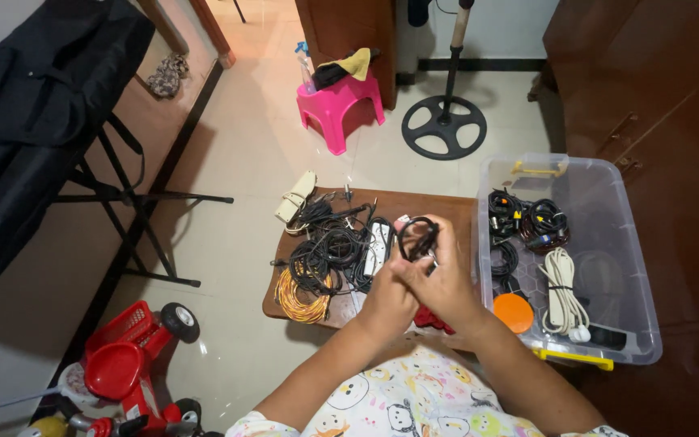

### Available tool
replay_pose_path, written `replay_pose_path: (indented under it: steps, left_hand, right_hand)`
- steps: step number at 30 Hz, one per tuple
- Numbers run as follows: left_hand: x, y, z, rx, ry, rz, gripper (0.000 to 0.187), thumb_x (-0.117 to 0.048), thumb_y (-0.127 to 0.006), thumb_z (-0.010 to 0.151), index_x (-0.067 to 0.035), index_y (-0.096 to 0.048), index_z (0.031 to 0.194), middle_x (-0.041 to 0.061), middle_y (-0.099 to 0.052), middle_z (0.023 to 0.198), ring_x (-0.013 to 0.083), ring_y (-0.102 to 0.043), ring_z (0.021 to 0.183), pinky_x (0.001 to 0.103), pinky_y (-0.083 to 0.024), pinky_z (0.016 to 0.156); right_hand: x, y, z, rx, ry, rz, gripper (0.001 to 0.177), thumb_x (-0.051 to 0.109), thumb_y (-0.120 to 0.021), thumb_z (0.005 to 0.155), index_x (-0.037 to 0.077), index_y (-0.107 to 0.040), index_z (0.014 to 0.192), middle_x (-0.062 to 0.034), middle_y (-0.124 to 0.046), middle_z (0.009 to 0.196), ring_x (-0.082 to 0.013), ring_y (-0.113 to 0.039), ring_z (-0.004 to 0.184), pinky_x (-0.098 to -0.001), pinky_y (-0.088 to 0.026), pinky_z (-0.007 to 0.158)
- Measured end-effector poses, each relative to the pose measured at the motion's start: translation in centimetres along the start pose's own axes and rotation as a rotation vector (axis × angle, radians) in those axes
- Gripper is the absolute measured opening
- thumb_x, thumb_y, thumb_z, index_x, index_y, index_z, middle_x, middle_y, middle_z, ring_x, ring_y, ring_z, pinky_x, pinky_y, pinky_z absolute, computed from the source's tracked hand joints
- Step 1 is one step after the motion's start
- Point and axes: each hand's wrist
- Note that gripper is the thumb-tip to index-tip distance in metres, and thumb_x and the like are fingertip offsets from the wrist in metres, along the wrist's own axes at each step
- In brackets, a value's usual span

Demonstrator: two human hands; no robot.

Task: The recorder is organizing various electronic cables and wires on a small table, wiping them with a cloth and placing them into a plastic storage bin.

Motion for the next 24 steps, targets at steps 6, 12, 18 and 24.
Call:
replay_pose_path:
  steps: [6, 12, 18, 24]
  left_hand:
    - [3.6, -0.2, -0.7, 0.018, -0.099, 0.632, 0.03, -0.004, -0.06, 0.094, -0.002, -0.057, 0.124, 0.023, -0.065, 0.111, 0.0445, -0.062, 0.105, 0.053, -0.05, 0.093]
    - [0.1, 1.1, 0.3, 0.168, -0.085, 0.409, 0.055, -0.007, -0.068, 0.09, 0.006, -0.042, 0.137, 0.029, -0.056, 0.12, 0.0455, -0.056, 0.112, 0.049, -0.047, 0.095]
    - [3.6, 0.3, -0.2, 0.204, 0.158, -0.143, 0.042, -0.011, -0.061, 0.103, 0.002, -0.047, 0.141, 0.014, -0.059, 0.12, 0.0219, -0.058, 0.111, 0.033, -0.05, 0.098]
    - [4.2, 0.3, 1.9, 0.147, 0.289, -0.439, 0.027, -0.017, -0.049, 0.11, -0.004, -0.049, 0.133, 0.006, -0.062, 0.09, 0.0156, -0.065, 0.072, 0.029, -0.055, 0.069]
  right_hand:
    - [-1.0, 0.4, 0.8, -0.028, -0.153, -0.004, 0.04, 0.029, -0.073, 0.095, 0.0, -0.056, 0.117, -0.0112, -0.076, 0.107, -0.0167, -0.074, 0.097, -0.0335, -0.058, 0.085]
    - [-1.6, 1.9, 0.9, 0.003, -0.179, -0.033, 0.023, 0.025, -0.057, 0.107, 0.003, -0.061, 0.107, -0.0127, -0.079, 0.102, -0.0176, -0.073, 0.09, -0.0301, -0.056, 0.081]
    - [-3.5, 1.5, -0.2, -0.02, -0.248, 0.271, 0.032, 0.034, -0.05, 0.113, 0.002, -0.052, 0.115, -0.0153, -0.076, 0.107, -0.0174, -0.072, 0.098, -0.0299, -0.057, 0.087]
    - [-7.5, 1.4, -2.1, 0.038, -0.439, 0.49, 0.054, 0.043, -0.044, 0.111, 0.005, -0.045, 0.149, -0.0166, -0.065, 0.117, -0.0165, -0.057, 0.069, -0.0291, -0.048, 0.061]
Point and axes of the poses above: each hand's wrist, its own z-axis towards the middle knuckle, its own y-axis out of the back of the hand, x = y × z
